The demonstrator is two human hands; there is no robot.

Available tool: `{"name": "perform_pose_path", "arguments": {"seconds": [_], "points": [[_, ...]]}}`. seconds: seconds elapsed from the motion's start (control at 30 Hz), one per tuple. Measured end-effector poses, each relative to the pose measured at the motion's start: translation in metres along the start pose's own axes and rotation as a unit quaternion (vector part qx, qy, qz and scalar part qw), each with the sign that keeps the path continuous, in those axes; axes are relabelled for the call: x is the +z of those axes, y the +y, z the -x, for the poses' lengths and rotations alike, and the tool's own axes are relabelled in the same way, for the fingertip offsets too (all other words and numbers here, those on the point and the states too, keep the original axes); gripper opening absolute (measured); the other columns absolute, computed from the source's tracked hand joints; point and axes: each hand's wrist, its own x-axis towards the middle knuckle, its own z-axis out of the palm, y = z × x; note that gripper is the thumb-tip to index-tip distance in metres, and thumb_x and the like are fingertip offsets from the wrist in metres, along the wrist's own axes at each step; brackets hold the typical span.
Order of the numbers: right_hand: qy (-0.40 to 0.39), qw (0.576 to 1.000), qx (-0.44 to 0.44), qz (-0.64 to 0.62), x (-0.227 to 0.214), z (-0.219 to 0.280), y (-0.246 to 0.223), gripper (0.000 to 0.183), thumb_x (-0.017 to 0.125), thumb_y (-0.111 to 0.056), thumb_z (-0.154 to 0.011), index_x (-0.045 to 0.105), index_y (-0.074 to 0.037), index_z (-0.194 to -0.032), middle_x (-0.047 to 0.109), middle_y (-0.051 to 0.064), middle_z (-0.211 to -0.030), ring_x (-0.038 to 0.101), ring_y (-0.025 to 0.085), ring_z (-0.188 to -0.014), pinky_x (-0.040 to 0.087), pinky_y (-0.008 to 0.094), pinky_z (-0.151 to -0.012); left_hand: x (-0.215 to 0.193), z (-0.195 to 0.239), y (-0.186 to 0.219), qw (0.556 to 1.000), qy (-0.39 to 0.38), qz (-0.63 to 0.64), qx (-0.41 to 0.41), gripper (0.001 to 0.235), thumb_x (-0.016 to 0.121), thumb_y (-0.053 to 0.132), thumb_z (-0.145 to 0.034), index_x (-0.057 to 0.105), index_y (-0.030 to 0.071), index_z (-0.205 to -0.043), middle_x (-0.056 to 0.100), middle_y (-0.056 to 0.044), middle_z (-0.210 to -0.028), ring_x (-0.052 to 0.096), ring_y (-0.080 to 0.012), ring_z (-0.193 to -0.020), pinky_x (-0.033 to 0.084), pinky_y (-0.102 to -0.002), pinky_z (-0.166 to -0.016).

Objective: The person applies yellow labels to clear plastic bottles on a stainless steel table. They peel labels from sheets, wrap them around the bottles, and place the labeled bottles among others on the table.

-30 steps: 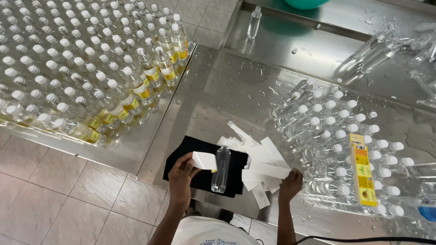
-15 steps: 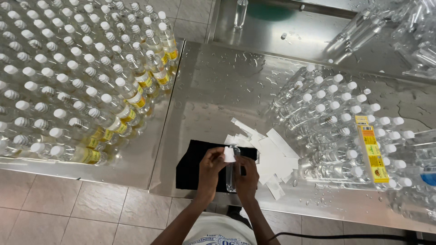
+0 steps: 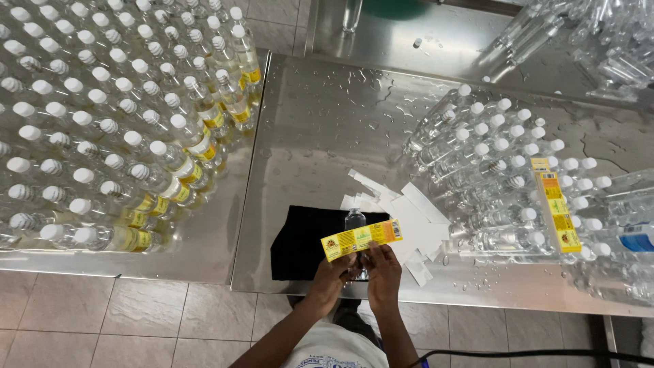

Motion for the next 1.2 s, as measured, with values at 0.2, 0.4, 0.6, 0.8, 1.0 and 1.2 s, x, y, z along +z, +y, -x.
{"name": "perform_pose_path", "arguments": {"seconds": [0.2,0.4,0.6,0.8,1.0,1.2], "points": [[0.062,0.993,0.013,0.100,0.005,0.032,-0.005,0.031,0.078,-0.018,-0.099,0.070,0.004,-0.120,0.074,0.019,-0.110,0.070,0.027,-0.096,0.065,0.037,-0.086,-0.006,-0.008,-0.021,0.981,0.165,-0.098,-0.022,0.045,0.084,0.024,-0.092,0.077,0.002,-0.131,0.083,-0.011,-0.120,0.076,-0.0200,-0.102,0.064,-0.031,-0.092],[0.085,0.951,-0.004,0.298,-0.036,0.010,0.010,0.031,0.079,-0.027,-0.100,0.081,0.001,-0.114,0.078,0.011,-0.100,0.067,0.019,-0.089,0.061,0.033,-0.084,-0.010,-0.016,-0.049,0.955,0.229,-0.186,-0.043,0.042,0.084,0.030,-0.094,0.083,0.005,-0.127,0.084,-0.005,-0.111,0.068,-0.0131,-0.091,0.052,-0.032,-0.079],[0.065,0.944,0.018,0.322,-0.051,0.004,0.014,0.036,0.087,-0.031,-0.102,0.081,-0.002,-0.122,0.076,0.014,-0.106,0.065,0.020,-0.100,0.051,0.047,-0.094,-0.022,-0.020,-0.067,0.934,0.223,-0.279,0.029,0.052,0.087,0.044,-0.101,0.072,0.002,-0.128,0.068,-0.007,-0.086,0.055,-0.0127,-0.080,0.042,-0.045,-0.069],[0.046,0.940,0.036,0.338,-0.061,-0.007,0.022,0.039,0.088,-0.035,-0.100,0.081,-0.004,-0.122,0.078,0.013,-0.108,0.065,0.021,-0.103,0.049,0.048,-0.094,-0.024,-0.027,-0.084,0.929,0.274,-0.244,0.041,0.048,0.094,0.040,-0.092,0.076,0.001,-0.114,0.072,-0.009,-0.085,0.058,-0.0149,-0.083,0.045,-0.046,-0.072],[0.031,0.938,0.040,0.342,-0.064,-0.010,0.023,0.035,0.087,-0.034,-0.101,0.081,-0.004,-0.119,0.077,0.011,-0.103,0.061,0.019,-0.102,0.046,0.044,-0.094,-0.034,-0.038,-0.107,0.927,0.283,-0.233,0.078,0.049,0.094,0.034,-0.094,0.074,0.000,-0.123,0.076,-0.015,-0.093,0.067,-0.0205,-0.090,0.045,-0.051,-0.074],[0.019,0.941,0.043,0.336,-0.069,-0.016,0.028,0.039,0.086,-0.038,-0.101,0.081,-0.004,-0.120,0.078,0.012,-0.102,0.066,0.021,-0.101,0.046,0.043,-0.092,-0.047,-0.046,-0.119,0.938,0.266,-0.216,0.047,0.066,0.087,0.035,-0.101,0.058,0.006,-0.154,0.073,-0.014,-0.107,0.063,-0.0203,-0.095,0.044,-0.053,-0.078]]}}
